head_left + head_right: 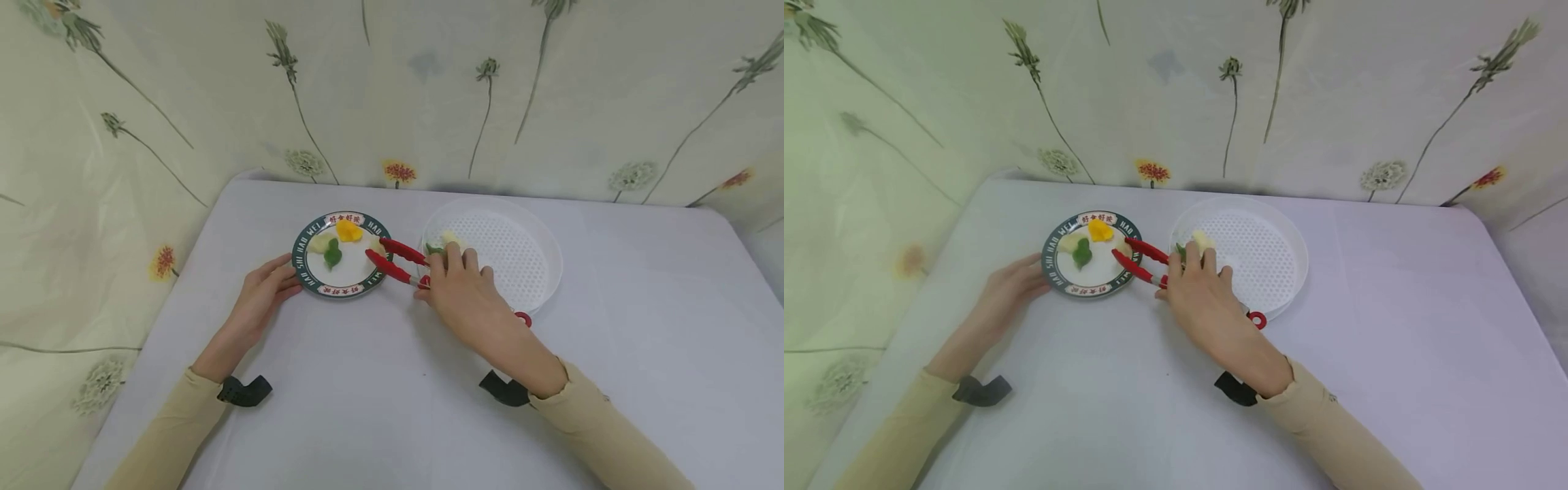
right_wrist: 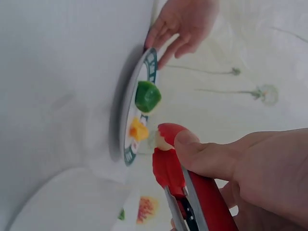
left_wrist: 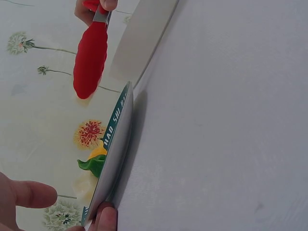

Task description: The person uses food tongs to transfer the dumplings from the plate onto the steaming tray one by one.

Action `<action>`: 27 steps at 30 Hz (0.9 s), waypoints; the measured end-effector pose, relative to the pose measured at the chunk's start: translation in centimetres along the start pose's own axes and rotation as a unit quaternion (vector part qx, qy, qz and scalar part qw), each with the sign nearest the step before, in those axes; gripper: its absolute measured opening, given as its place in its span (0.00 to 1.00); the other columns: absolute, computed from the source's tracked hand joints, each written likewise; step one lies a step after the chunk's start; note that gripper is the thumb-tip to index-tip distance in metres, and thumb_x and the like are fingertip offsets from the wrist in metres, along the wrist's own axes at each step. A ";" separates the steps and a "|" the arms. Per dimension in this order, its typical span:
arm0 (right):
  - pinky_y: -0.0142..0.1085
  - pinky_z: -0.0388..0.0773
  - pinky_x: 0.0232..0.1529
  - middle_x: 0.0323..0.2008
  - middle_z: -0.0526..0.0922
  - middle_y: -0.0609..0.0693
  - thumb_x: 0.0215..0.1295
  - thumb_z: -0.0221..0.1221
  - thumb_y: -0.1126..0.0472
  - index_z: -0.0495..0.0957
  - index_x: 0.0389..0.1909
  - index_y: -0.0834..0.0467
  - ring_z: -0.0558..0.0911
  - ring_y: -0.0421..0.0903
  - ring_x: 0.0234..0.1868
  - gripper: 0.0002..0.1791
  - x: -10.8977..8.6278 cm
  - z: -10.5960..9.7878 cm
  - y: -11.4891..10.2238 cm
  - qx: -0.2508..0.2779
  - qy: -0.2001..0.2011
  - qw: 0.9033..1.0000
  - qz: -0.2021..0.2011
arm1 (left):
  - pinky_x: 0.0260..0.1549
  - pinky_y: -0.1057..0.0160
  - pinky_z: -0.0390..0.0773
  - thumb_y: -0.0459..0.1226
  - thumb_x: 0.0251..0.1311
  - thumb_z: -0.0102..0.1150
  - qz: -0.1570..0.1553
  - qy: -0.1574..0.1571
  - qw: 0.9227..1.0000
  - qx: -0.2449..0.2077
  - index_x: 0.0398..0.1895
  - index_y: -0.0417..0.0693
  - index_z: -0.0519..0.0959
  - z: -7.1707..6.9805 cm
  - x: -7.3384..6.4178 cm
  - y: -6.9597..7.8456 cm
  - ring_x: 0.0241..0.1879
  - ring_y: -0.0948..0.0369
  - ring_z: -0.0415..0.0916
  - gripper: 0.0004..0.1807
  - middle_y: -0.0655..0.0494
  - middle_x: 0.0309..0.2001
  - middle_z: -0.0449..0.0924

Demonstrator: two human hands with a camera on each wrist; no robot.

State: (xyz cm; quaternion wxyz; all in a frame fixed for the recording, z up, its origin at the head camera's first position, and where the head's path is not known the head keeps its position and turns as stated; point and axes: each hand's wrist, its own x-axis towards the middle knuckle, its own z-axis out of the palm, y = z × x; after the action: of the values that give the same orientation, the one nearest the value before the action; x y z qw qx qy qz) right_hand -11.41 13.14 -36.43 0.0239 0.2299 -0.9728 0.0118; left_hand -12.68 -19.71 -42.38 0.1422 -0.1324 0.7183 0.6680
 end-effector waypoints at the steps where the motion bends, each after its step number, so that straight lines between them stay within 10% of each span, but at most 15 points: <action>1: 0.38 0.70 0.26 0.41 0.73 0.61 0.66 0.74 0.46 0.75 0.54 0.69 0.71 0.55 0.39 0.33 -0.3 -0.2 0.3 -0.002 0.000 1.000 0.004 | 0.62 0.78 0.82 0.41 0.85 0.43 0.001 0.000 1.000 0.000 0.88 0.43 0.52 0.0 0.0 0.0 0.61 0.65 0.76 0.33 0.39 0.78 0.66; 14: 0.40 0.65 0.22 0.39 0.71 0.66 0.72 0.70 0.52 0.74 0.51 0.75 0.69 0.60 0.35 0.28 -2.6 -2.4 4.8 -0.015 0.040 0.999 0.023 | 0.62 0.79 0.82 0.41 0.86 0.43 0.010 -0.004 1.000 0.005 0.88 0.42 0.52 -0.2 0.2 -0.6 0.60 0.67 0.76 0.34 0.39 0.77 0.66; 27: 0.49 0.74 0.24 0.41 0.68 0.70 0.76 0.66 0.53 0.69 0.54 0.79 0.68 0.66 0.39 0.31 -2.2 -1.4 8.6 0.001 -0.025 0.995 0.095 | 0.63 0.78 0.81 0.41 0.86 0.43 0.002 -0.001 1.000 0.002 0.88 0.44 0.52 0.1 0.0 -0.2 0.63 0.64 0.75 0.34 0.40 0.78 0.65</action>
State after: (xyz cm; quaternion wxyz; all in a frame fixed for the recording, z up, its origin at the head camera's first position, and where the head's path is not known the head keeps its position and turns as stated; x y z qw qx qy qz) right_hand -13.28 21.84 -35.24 -0.0023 0.1370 -0.9905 0.0091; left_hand -12.58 -19.66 -42.58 0.1423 -0.1298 0.7195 0.6672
